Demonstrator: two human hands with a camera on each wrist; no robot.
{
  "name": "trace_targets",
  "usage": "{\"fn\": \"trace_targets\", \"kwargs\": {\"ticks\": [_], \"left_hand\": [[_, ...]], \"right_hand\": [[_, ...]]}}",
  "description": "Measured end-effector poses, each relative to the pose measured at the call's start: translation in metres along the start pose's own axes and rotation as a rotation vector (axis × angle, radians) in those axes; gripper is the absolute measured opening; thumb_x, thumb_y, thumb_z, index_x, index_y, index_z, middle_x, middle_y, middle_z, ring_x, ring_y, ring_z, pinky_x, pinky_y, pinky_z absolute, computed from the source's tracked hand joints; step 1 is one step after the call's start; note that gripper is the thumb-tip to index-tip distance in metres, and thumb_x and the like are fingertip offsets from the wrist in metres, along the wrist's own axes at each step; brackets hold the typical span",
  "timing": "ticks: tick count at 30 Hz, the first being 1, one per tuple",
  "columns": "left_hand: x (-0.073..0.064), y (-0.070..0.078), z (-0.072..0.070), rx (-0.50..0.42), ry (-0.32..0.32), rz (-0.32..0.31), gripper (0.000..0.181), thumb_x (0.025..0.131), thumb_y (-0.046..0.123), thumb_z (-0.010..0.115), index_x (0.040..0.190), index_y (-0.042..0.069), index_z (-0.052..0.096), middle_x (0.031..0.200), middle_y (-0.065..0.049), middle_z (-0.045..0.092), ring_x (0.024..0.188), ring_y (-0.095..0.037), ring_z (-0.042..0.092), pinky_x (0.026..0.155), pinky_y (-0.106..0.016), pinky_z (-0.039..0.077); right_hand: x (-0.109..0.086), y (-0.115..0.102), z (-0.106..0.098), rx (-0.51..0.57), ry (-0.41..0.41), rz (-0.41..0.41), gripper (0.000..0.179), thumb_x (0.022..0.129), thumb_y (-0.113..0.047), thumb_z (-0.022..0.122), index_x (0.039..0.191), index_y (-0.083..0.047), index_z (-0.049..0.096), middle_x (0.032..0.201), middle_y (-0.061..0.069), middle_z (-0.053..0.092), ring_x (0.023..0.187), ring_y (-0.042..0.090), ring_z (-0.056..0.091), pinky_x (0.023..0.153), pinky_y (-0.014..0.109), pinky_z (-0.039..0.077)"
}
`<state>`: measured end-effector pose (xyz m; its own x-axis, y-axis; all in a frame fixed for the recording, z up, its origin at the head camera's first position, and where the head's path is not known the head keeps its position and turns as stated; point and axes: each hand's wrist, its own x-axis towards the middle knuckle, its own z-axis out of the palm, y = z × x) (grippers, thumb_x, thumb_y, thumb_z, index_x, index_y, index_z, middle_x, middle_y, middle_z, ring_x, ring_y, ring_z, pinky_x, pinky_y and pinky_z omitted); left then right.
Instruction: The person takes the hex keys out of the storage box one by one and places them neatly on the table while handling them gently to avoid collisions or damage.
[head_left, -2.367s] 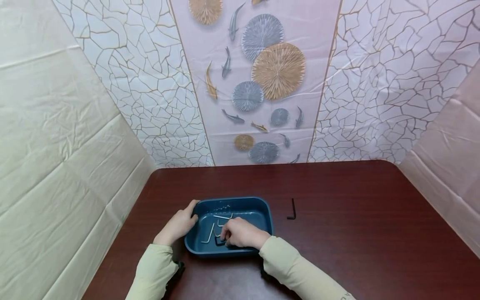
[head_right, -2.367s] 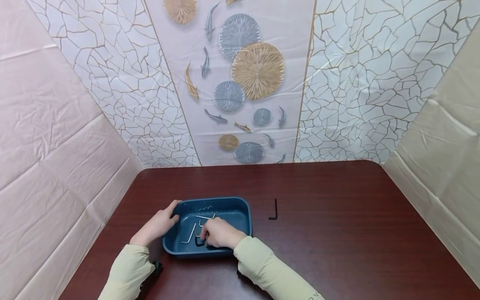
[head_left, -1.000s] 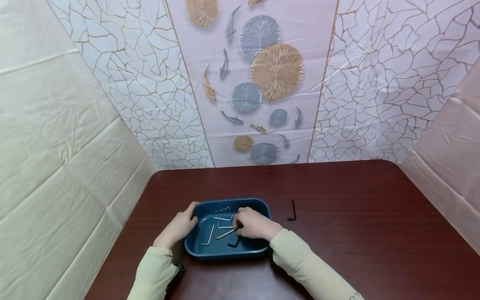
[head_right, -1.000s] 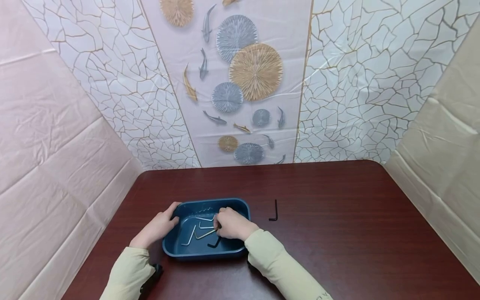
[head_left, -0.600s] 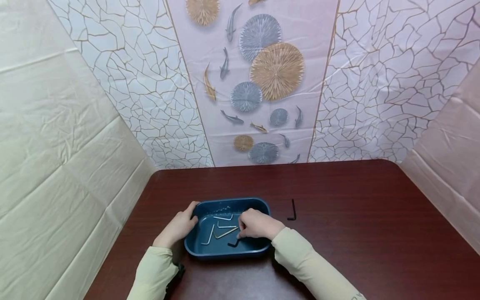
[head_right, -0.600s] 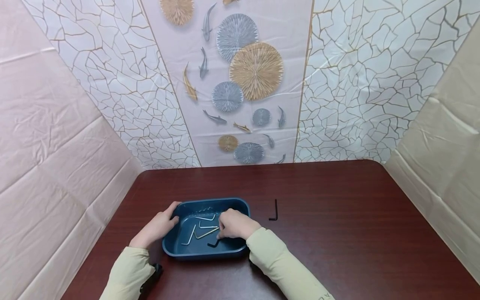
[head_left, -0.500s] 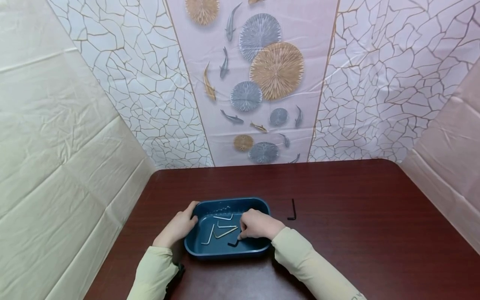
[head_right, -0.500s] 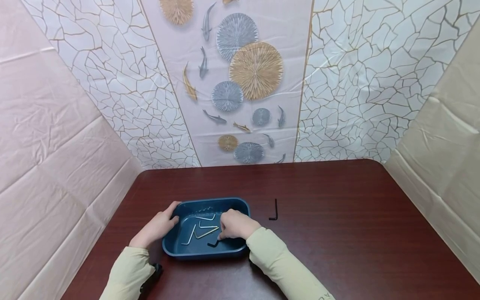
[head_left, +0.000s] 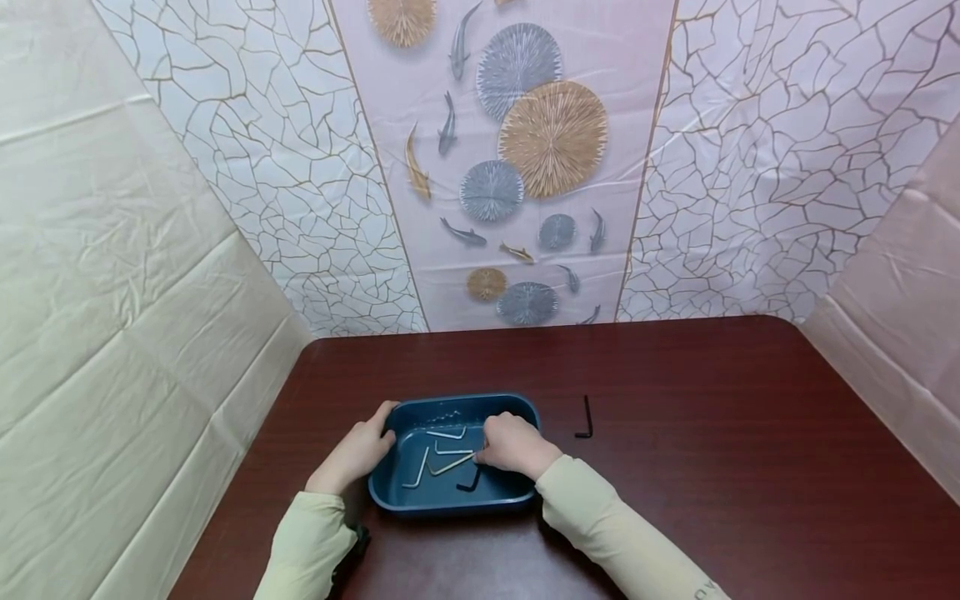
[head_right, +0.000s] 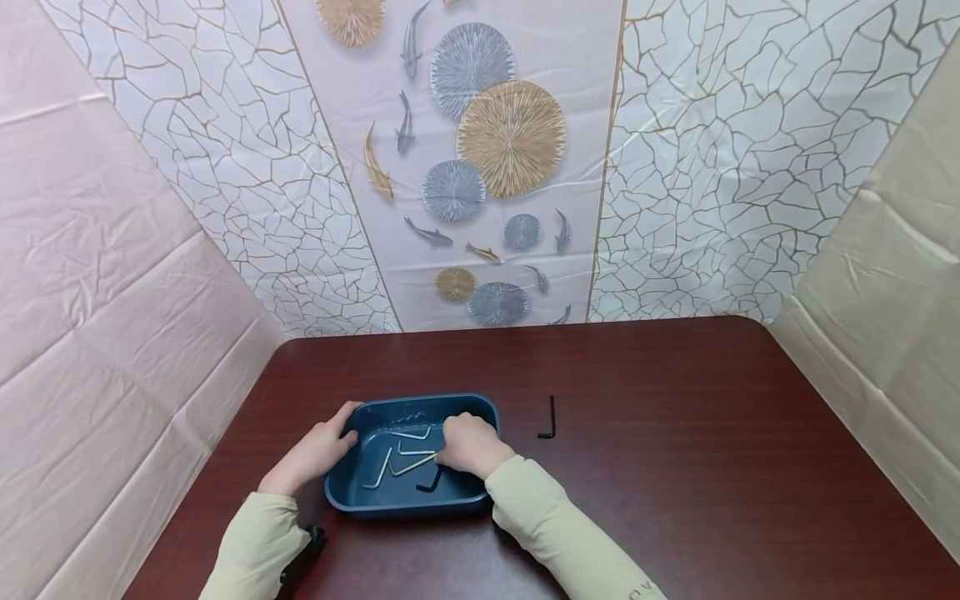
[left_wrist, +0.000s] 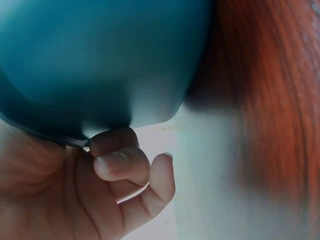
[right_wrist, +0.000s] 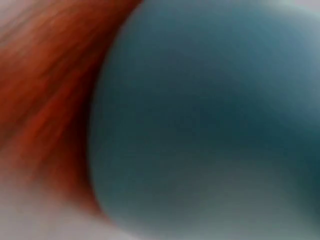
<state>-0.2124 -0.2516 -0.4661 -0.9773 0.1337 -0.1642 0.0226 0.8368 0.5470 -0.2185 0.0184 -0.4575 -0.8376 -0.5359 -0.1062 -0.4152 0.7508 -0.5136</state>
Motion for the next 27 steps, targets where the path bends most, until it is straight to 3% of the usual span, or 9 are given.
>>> {"fn": "trace_targets", "kwargs": {"ticks": [8,17,24,27], "left_hand": [[-0.0009,0.0005,-0.0008,0.0,0.003,0.009,0.048,0.104,0.013,0.049,0.15,0.013,0.037,0.056,-0.001,0.039,0.044,-0.016,0.036,0.05,-0.032,0.035],[-0.0013,0.0008,0.0009,0.003,0.01,0.005,0.047,0.104,0.013,0.049,0.15,0.013,0.038,0.056,-0.001,0.038,0.045,-0.016,0.036,0.05,-0.032,0.035],[-0.0013,0.0017,0.0012,0.005,0.012,-0.01,0.048,0.104,0.013,0.049,0.151,0.014,0.037,0.057,-0.001,0.039,0.046,-0.016,0.037,0.051,-0.033,0.036],[-0.0019,0.0018,0.0012,-0.001,0.012,-0.016,0.048,0.104,0.013,0.049,0.151,0.014,0.037,0.057,-0.001,0.039,0.046,-0.017,0.037,0.051,-0.033,0.036]], "right_hand": [[0.0018,-0.0031,-0.0018,0.003,-0.014,0.048,0.045,0.088,-0.007,0.071,0.055,-0.016,0.041,0.049,-0.003,0.03,0.043,0.012,0.032,0.046,0.027,0.029],[0.0051,-0.0026,-0.004,0.023,-0.04,0.14,0.04,0.088,-0.009,0.073,0.058,-0.014,0.048,0.051,-0.001,0.032,0.045,0.013,0.035,0.048,0.028,0.031],[0.0085,-0.0005,-0.003,0.088,-0.081,0.163,0.029,0.086,-0.012,0.077,0.062,-0.008,0.061,0.052,0.005,0.055,0.047,0.021,0.057,0.048,0.029,0.042],[0.0098,0.0006,-0.0017,0.095,-0.082,0.166,0.028,0.085,-0.014,0.078,0.062,-0.007,0.064,0.054,0.006,0.057,0.047,0.021,0.058,0.048,0.029,0.043]]}}
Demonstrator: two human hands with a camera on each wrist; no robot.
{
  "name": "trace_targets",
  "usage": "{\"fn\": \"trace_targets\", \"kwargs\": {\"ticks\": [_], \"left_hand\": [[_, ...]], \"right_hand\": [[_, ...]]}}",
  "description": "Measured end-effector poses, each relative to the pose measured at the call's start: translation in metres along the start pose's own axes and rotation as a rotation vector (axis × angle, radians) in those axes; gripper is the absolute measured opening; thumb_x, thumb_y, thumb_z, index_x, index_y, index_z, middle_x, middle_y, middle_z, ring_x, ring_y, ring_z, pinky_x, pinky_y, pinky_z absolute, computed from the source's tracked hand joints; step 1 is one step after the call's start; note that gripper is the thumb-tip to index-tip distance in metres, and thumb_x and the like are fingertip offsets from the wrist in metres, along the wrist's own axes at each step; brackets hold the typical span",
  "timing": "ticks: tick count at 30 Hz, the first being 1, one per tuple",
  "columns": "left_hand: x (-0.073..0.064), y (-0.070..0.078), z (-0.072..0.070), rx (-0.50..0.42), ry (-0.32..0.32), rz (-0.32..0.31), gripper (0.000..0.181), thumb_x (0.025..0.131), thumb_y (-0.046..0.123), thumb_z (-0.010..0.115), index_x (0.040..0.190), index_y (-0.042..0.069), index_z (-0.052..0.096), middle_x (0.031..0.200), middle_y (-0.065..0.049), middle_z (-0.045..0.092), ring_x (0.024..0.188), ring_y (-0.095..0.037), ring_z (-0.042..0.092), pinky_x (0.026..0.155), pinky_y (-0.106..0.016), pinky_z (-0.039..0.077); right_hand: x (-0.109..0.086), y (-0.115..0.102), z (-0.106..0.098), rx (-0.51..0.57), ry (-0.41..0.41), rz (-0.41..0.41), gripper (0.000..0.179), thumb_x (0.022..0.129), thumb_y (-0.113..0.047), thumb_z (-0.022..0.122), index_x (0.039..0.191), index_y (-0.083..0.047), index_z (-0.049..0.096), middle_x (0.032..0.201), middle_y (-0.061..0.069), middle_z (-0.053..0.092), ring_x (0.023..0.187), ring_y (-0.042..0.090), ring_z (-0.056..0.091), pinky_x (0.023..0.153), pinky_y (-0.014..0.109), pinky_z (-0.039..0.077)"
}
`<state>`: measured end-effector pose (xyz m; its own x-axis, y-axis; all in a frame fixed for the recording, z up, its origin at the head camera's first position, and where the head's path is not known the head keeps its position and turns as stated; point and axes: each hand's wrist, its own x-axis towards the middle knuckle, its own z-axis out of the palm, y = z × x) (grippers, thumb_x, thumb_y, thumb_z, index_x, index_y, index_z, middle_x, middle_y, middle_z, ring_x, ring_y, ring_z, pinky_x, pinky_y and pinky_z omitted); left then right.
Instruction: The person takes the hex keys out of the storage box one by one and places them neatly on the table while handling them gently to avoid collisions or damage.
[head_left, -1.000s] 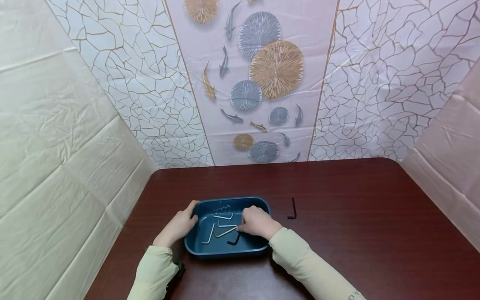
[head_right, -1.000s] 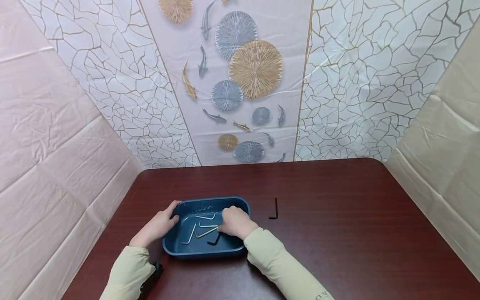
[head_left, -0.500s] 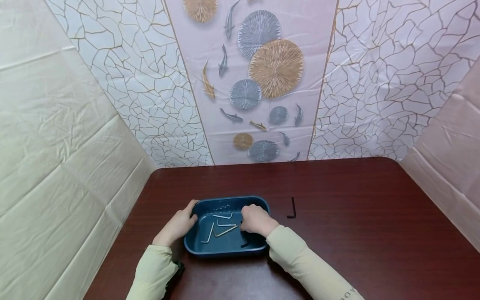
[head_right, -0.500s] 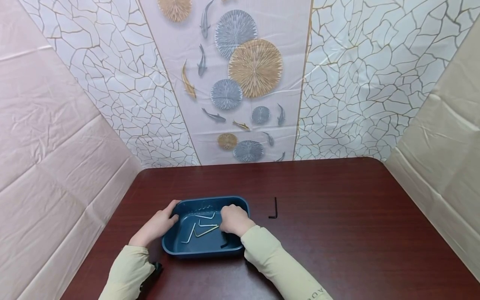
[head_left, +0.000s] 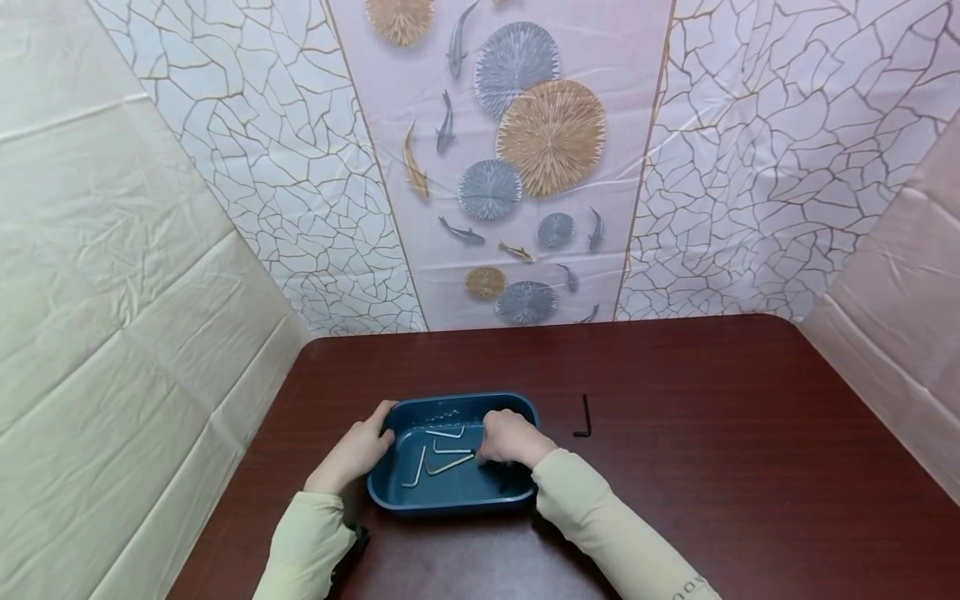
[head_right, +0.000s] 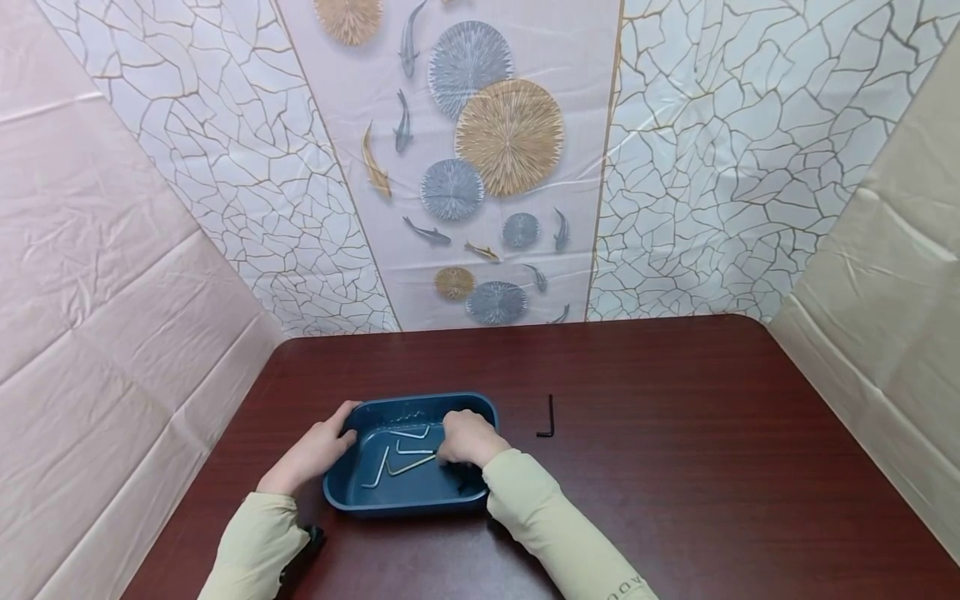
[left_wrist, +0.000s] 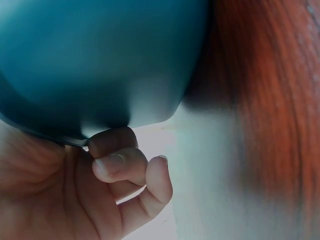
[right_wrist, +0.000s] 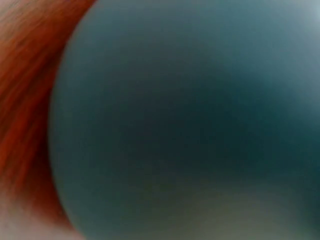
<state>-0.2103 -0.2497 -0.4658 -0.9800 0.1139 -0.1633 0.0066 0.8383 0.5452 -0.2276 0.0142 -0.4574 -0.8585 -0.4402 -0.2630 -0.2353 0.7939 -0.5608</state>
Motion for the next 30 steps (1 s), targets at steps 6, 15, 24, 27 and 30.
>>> {"fn": "trace_targets", "kwargs": {"ticks": [6,15,24,27,30], "left_hand": [[0.001,-0.001,0.001,-0.01,-0.004,0.001,0.048,0.104,0.013,0.049,0.15,0.014,0.038,0.057,-0.001,0.038,0.045,-0.017,0.036,0.051,-0.033,0.035],[0.001,0.0,-0.001,-0.003,-0.002,0.011,0.048,0.104,0.013,0.049,0.15,0.014,0.038,0.056,-0.002,0.038,0.045,-0.017,0.035,0.051,-0.033,0.035],[-0.002,-0.002,0.001,-0.013,-0.002,0.018,0.048,0.104,0.013,0.049,0.151,0.014,0.037,0.055,-0.001,0.037,0.044,-0.016,0.033,0.05,-0.033,0.033],[-0.001,-0.003,0.001,-0.011,-0.004,0.02,0.048,0.104,0.013,0.049,0.15,0.014,0.037,0.055,-0.001,0.037,0.044,-0.016,0.033,0.049,-0.032,0.033],[-0.002,-0.004,0.0,-0.011,-0.001,0.019,0.048,0.104,0.013,0.049,0.15,0.014,0.038,0.055,-0.001,0.037,0.044,-0.016,0.034,0.05,-0.032,0.033]], "right_hand": [[0.0,0.001,0.003,-0.017,0.02,-0.003,0.033,0.084,-0.02,0.079,0.059,-0.012,0.061,0.052,0.001,0.048,0.046,0.015,0.046,0.049,0.029,0.038],[-0.003,0.0,0.002,-0.014,0.067,-0.036,0.046,0.085,-0.021,0.079,0.05,-0.016,0.05,0.047,-0.004,0.031,0.043,0.012,0.034,0.048,0.027,0.032],[-0.006,-0.001,-0.003,0.049,0.071,-0.085,0.057,0.09,-0.018,0.073,0.043,-0.019,0.039,0.042,-0.007,0.025,0.038,0.01,0.026,0.046,0.026,0.028],[-0.007,-0.003,-0.006,0.063,0.074,-0.12,0.057,0.091,-0.017,0.071,0.043,-0.019,0.039,0.042,-0.008,0.025,0.038,0.009,0.024,0.046,0.026,0.025],[-0.008,-0.006,-0.008,0.074,0.076,-0.158,0.058,0.092,-0.017,0.07,0.044,-0.019,0.038,0.042,-0.008,0.023,0.039,0.009,0.021,0.047,0.026,0.024]]}}
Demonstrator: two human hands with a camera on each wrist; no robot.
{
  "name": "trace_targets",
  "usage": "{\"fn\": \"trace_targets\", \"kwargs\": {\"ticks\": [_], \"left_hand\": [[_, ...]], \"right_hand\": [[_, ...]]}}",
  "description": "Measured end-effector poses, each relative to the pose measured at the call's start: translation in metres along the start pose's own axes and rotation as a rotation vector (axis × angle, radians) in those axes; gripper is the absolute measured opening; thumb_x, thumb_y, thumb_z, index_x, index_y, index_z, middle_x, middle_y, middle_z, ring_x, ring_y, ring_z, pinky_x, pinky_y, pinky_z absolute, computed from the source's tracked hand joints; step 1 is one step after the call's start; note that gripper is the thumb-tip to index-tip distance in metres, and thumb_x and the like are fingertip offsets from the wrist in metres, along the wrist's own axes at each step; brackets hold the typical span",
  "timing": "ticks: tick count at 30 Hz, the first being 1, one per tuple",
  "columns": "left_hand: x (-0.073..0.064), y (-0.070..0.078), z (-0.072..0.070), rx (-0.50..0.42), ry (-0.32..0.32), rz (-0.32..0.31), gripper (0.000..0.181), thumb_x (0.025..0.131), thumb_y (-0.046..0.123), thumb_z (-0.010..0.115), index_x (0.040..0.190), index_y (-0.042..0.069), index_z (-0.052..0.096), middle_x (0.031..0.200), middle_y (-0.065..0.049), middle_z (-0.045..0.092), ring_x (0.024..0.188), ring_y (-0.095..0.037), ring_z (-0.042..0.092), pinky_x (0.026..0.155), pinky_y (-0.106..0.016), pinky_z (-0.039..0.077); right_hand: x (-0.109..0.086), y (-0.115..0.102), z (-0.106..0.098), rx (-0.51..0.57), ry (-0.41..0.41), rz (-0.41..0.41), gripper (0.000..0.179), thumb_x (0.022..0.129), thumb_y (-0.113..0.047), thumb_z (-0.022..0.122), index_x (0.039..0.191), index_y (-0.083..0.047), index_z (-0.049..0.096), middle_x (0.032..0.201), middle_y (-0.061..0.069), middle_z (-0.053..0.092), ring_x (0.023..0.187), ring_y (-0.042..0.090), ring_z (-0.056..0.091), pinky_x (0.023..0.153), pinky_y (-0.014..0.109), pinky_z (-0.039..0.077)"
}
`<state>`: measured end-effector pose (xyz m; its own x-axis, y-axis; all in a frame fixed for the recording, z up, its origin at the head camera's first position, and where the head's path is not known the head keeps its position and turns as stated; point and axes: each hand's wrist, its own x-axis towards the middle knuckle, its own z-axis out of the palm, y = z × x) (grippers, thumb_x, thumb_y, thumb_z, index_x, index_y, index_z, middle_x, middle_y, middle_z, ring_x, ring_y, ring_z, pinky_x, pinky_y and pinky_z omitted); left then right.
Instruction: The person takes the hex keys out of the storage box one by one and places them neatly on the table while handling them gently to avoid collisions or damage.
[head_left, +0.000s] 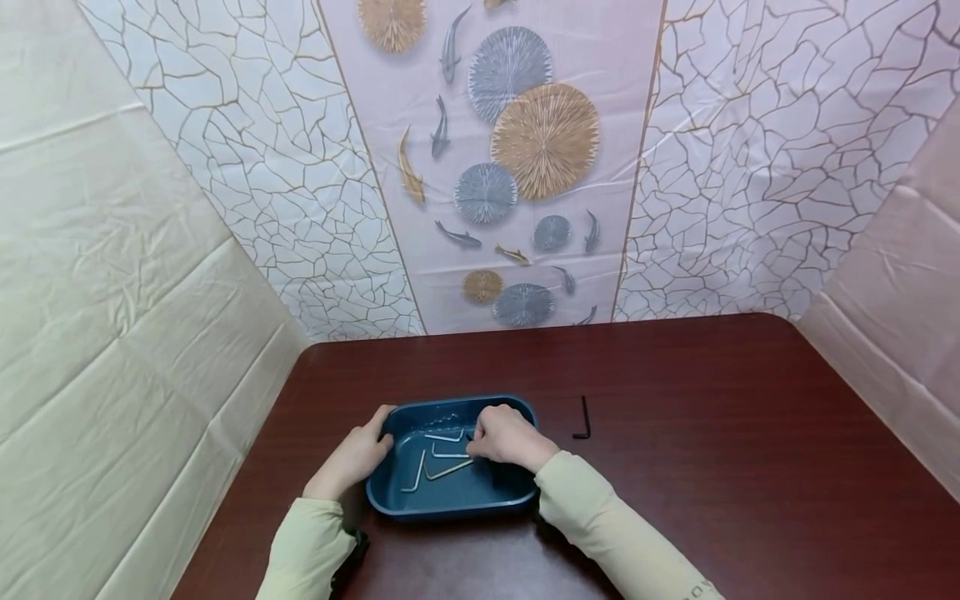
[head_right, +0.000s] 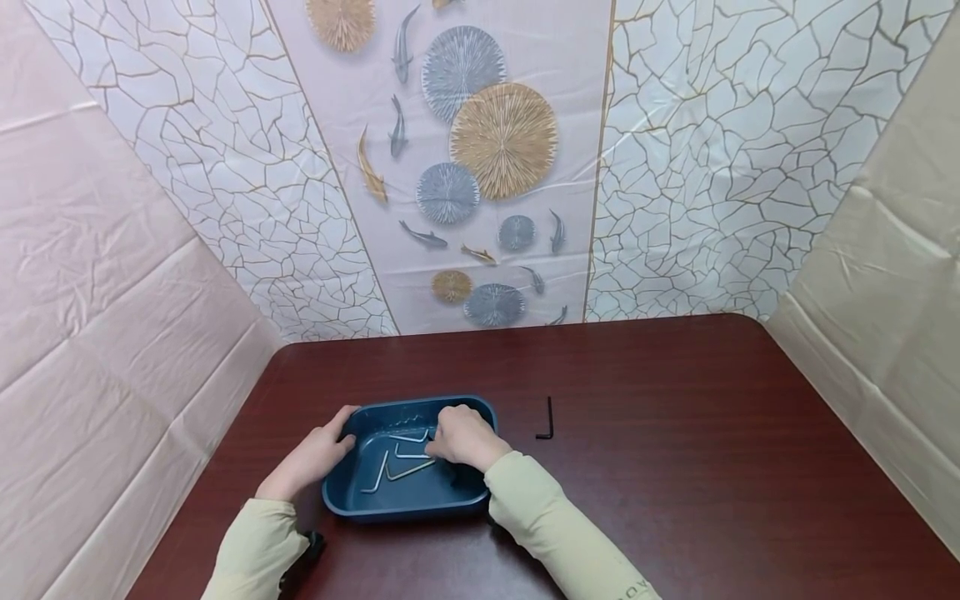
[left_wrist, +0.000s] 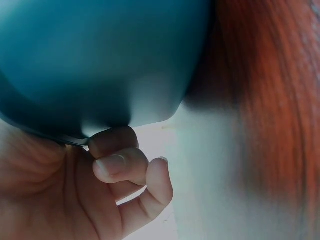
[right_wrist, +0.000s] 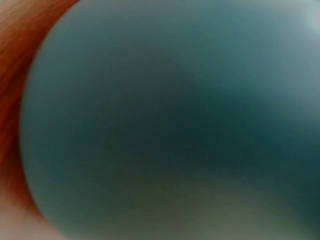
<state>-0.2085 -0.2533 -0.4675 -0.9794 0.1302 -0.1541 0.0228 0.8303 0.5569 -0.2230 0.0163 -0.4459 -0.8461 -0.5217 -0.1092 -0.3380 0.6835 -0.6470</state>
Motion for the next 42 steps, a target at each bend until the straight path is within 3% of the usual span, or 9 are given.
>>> {"fn": "trace_targets", "kwargs": {"ticks": [6,11,13,16,18,21,25,31,42], "left_hand": [[-0.002,-0.001,-0.001,0.0,-0.002,-0.02,0.049,0.104,0.012,0.048,0.151,0.014,0.037,0.054,-0.001,0.037,0.043,-0.016,0.033,0.049,-0.032,0.033],[0.001,0.0,0.002,0.0,-0.003,-0.004,0.048,0.104,0.013,0.048,0.151,0.015,0.037,0.055,0.0,0.037,0.044,-0.015,0.033,0.05,-0.032,0.033],[0.002,0.0,0.003,-0.005,-0.001,-0.005,0.048,0.104,0.013,0.048,0.151,0.015,0.037,0.055,0.0,0.037,0.044,-0.016,0.033,0.05,-0.032,0.033],[0.002,0.0,0.004,-0.012,0.001,-0.008,0.048,0.104,0.013,0.048,0.151,0.014,0.037,0.054,-0.001,0.037,0.043,-0.016,0.033,0.049,-0.032,0.033],[0.002,0.0,0.004,-0.011,-0.002,-0.01,0.048,0.104,0.013,0.048,0.151,0.014,0.037,0.055,-0.001,0.037,0.044,-0.016,0.032,0.049,-0.032,0.033],[0.001,0.0,0.004,-0.009,-0.005,-0.016,0.048,0.104,0.013,0.048,0.151,0.015,0.037,0.055,0.0,0.037,0.044,-0.015,0.032,0.05,-0.032,0.033],[0.001,0.002,0.003,-0.009,-0.003,-0.017,0.047,0.104,0.013,0.048,0.15,0.015,0.038,0.055,0.0,0.036,0.045,-0.016,0.032,0.05,-0.032,0.033],[0.001,0.001,0.003,-0.008,0.002,-0.007,0.047,0.104,0.012,0.048,0.15,0.014,0.038,0.056,0.0,0.036,0.045,-0.016,0.033,0.05,-0.033,0.033],[0.001,0.0,0.002,-0.009,0.014,0.011,0.047,0.103,0.011,0.049,0.149,0.014,0.039,0.055,0.0,0.037,0.044,-0.016,0.034,0.049,-0.032,0.033]], "right_hand": [[-0.002,-0.004,-0.003,0.014,0.016,-0.093,0.055,0.093,-0.015,0.066,0.048,-0.02,0.035,0.045,-0.009,0.021,0.043,0.01,0.017,0.049,0.027,0.021],[-0.002,-0.001,-0.007,0.016,0.073,-0.095,0.049,0.094,-0.016,0.068,0.052,-0.017,0.042,0.046,-0.008,0.029,0.042,0.01,0.028,0.05,0.027,0.028],[-0.002,0.0,-0.009,0.029,0.094,-0.08,0.034,0.093,-0.015,0.068,0.062,-0.013,0.056,0.051,-0.008,0.04,0.045,0.009,0.038,0.053,0.026,0.035],[-0.003,0.001,-0.014,0.057,0.11,-0.056,0.011,0.094,-0.015,0.068,0.092,-0.005,0.069,0.068,-0.006,0.057,0.057,0.008,0.052,0.06,0.027,0.045],[-0.005,0.002,-0.018,0.072,0.116,-0.046,0.023,0.095,-0.015,0.067,0.113,-0.001,0.068,0.079,-0.003,0.063,0.063,0.01,0.058,0.064,0.029,0.049],[-0.009,0.003,-0.027,0.083,0.131,-0.044,0.029,0.096,-0.013,0.065,0.122,0.001,0.065,0.08,0.0,0.065,0.059,0.013,0.057,0.06,0.031,0.047],[-0.014,0.005,-0.04,0.081,0.179,-0.042,0.029,0.097,-0.012,0.064,0.123,-0.001,0.066,0.083,0.0,0.066,0.057,0.014,0.056,0.058,0.03,0.046],[-0.023,0.014,-0.062,0.101,0.232,-0.057,0.023,0.098,-0.015,0.065,0.12,-0.007,0.067,0.091,0.001,0.068,0.068,0.011,0.061,0.064,0.03,0.05],[-0.052,0.056,-0.1,0.231,0.279,-0.027,0.032,0.1,-0.014,0.063,0.131,-0.004,0.061,0.101,0.011,0.07,0.074,0.022,0.07,0.069,0.034,0.058]]}}
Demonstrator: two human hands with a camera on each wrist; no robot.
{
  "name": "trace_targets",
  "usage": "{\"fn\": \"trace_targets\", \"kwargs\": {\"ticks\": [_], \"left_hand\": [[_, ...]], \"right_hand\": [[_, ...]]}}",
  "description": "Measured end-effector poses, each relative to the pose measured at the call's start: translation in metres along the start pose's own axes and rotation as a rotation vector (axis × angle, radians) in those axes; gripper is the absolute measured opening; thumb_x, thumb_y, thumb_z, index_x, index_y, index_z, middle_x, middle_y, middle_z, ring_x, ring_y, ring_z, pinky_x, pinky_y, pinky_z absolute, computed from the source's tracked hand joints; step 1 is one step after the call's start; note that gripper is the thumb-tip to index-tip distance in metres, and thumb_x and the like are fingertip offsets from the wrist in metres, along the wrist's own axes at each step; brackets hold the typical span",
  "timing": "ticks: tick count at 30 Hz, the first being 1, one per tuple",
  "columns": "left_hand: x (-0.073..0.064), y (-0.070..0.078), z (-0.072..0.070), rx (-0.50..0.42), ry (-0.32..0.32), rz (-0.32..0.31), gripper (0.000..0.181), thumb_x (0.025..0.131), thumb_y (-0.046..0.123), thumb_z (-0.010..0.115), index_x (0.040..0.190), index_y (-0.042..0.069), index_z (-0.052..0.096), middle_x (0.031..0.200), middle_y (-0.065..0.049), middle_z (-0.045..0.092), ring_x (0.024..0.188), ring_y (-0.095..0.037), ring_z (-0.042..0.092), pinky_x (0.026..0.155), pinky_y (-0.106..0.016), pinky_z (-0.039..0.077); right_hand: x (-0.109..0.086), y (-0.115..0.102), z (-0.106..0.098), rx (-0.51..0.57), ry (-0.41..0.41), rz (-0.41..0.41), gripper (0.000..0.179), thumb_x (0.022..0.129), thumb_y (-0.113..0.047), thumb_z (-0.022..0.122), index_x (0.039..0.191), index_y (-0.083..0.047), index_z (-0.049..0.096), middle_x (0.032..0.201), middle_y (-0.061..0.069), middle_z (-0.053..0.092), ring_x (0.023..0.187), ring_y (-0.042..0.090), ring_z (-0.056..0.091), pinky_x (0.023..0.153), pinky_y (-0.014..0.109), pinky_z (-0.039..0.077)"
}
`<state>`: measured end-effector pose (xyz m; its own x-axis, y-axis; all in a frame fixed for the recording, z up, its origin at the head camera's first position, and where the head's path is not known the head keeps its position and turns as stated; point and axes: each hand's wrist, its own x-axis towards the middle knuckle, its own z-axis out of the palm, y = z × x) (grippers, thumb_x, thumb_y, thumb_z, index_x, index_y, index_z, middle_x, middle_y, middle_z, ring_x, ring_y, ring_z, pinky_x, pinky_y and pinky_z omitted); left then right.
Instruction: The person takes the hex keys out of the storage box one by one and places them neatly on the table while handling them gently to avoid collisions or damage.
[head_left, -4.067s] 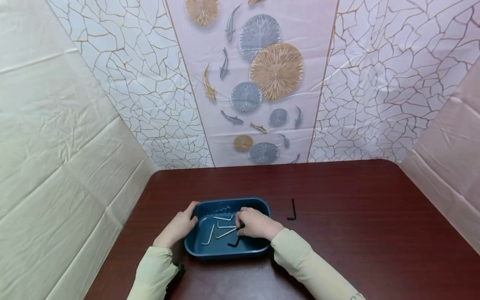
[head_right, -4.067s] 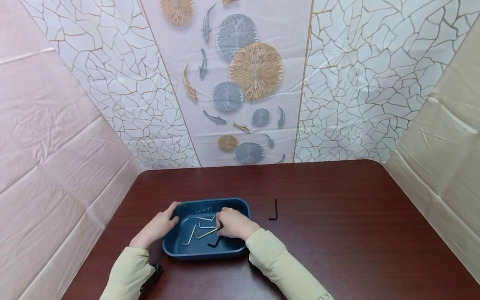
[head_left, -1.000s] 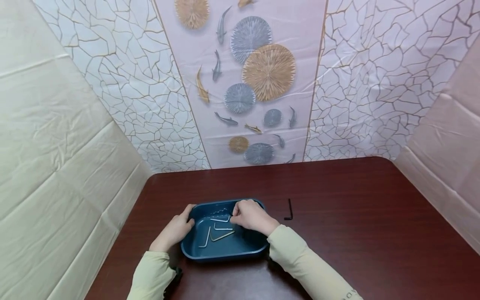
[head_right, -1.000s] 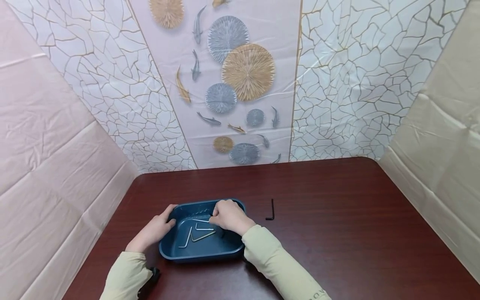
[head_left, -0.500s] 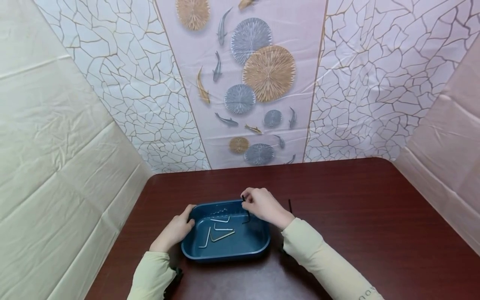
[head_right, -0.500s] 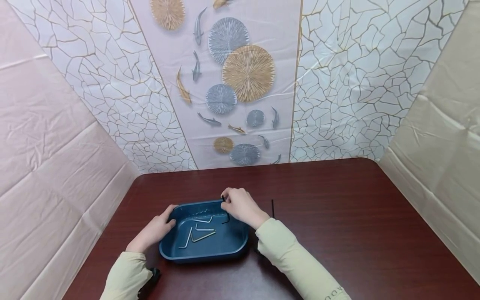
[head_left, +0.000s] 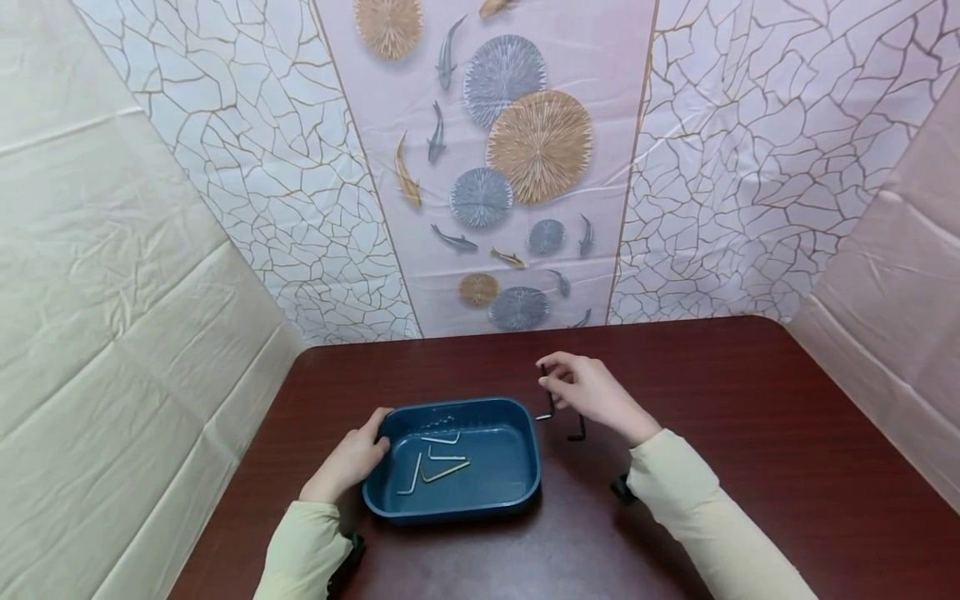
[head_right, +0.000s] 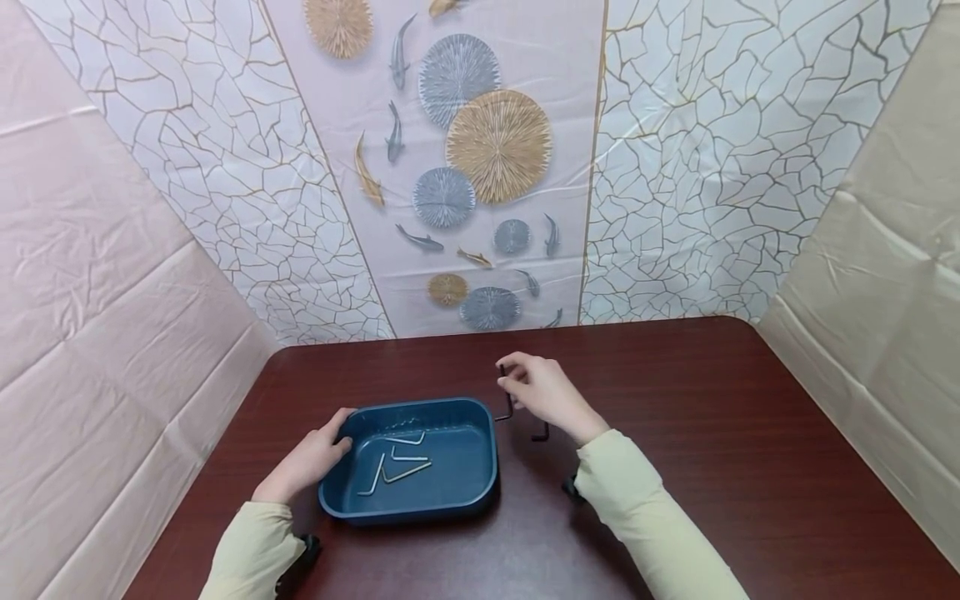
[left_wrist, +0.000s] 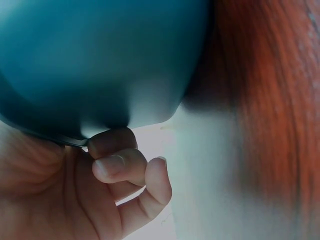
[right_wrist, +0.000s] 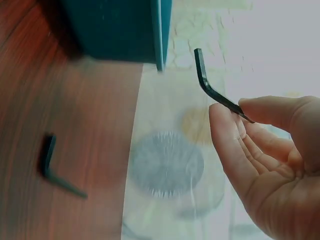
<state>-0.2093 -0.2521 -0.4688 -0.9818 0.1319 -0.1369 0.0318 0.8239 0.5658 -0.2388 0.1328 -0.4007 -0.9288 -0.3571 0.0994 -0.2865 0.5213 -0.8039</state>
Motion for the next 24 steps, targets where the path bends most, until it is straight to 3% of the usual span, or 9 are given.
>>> {"fn": "trace_targets", "kwargs": {"ticks": [12,24], "left_hand": [[0.0,0.0,0.001,0.006,-0.002,-0.013,0.048,0.103,0.012,0.049,0.15,0.014,0.038,0.055,-0.001,0.037,0.045,-0.017,0.035,0.049,-0.032,0.033],[0.001,0.001,0.001,-0.008,-0.008,-0.034,0.048,0.104,0.013,0.049,0.151,0.016,0.038,0.059,-0.003,0.041,0.046,-0.018,0.039,0.05,-0.033,0.037]], "right_hand": [[-0.02,0.035,-0.037,-0.068,0.081,0.073,0.042,0.102,-0.018,0.061,0.141,-0.003,0.057,0.115,0.018,0.069,0.08,0.019,0.072,0.075,0.038,0.058],[-0.027,0.066,-0.039,-0.042,0.09,0.123,0.041,0.102,-0.01,0.057,0.139,0.007,0.054,0.114,0.023,0.069,0.082,0.022,0.072,0.077,0.04,0.058]]}}
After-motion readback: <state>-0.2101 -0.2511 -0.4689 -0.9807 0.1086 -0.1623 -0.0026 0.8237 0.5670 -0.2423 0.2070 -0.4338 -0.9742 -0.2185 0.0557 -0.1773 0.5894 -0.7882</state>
